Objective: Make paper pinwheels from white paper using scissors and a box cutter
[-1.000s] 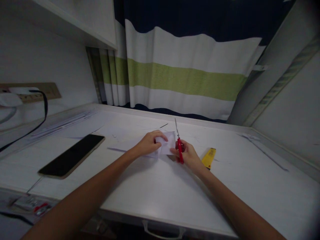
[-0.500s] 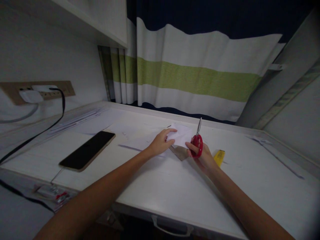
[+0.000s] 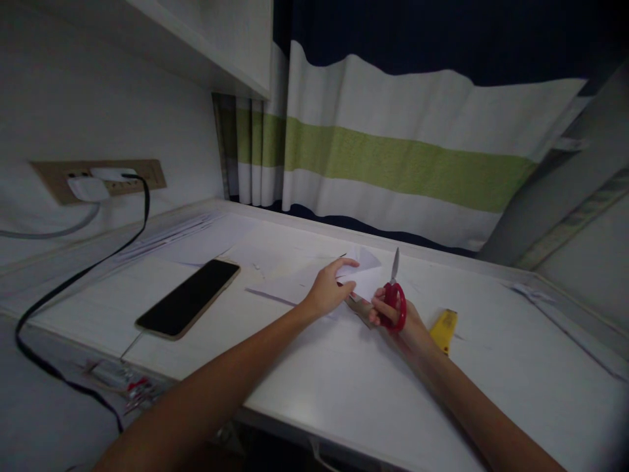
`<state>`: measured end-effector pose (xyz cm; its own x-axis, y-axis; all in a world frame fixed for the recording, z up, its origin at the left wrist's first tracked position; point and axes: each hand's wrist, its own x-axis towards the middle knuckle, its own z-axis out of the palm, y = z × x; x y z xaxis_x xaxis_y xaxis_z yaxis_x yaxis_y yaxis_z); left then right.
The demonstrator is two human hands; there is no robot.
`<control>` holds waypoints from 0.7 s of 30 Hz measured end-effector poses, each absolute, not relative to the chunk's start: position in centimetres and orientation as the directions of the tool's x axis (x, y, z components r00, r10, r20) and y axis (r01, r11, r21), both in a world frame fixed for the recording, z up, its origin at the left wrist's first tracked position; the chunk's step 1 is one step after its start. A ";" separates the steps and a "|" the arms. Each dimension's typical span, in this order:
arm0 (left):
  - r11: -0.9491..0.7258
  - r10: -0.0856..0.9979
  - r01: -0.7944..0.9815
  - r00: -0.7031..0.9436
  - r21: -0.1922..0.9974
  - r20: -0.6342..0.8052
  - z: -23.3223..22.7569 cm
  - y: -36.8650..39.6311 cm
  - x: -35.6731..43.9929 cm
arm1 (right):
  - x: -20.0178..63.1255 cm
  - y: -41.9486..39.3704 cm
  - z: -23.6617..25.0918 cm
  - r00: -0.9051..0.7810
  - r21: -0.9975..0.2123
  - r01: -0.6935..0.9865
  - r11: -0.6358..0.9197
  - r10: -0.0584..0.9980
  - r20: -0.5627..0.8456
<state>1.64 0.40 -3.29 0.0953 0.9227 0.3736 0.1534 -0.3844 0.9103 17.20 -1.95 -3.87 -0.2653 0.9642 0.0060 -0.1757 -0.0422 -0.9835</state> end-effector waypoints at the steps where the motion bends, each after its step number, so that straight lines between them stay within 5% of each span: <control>1: -0.386 0.922 0.182 0.084 0.904 0.377 -3.3 0.5 1.6 | 17.1 -2.0 -3.8 -0.275 -0.985 -0.169 -0.044 0.961 0.004; 10: -0.367 0.926 0.248 0.002 0.896 0.378 -3.6 0.9 0.8 | 18.4 -1.5 -3.1 -0.286 -0.981 0.190 -0.036 0.954 -0.090; 17: -0.365 0.925 0.227 -0.017 0.903 0.379 -2.6 1.1 0.0 | 20.0 -0.2 -3.4 -0.170 -0.818 0.507 0.272 0.962 0.214; 21: -0.415 0.905 0.237 0.010 0.879 0.425 -2.3 1.1 -0.2 | 19.5 -0.4 -3.1 -0.226 -0.817 0.493 0.299 0.951 0.212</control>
<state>-0.23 1.13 -2.35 0.0098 0.9053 0.4246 0.2370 -0.4146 0.8786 19.52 -0.37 -3.12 -0.2258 0.9509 0.2118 0.4925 0.2990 -0.8173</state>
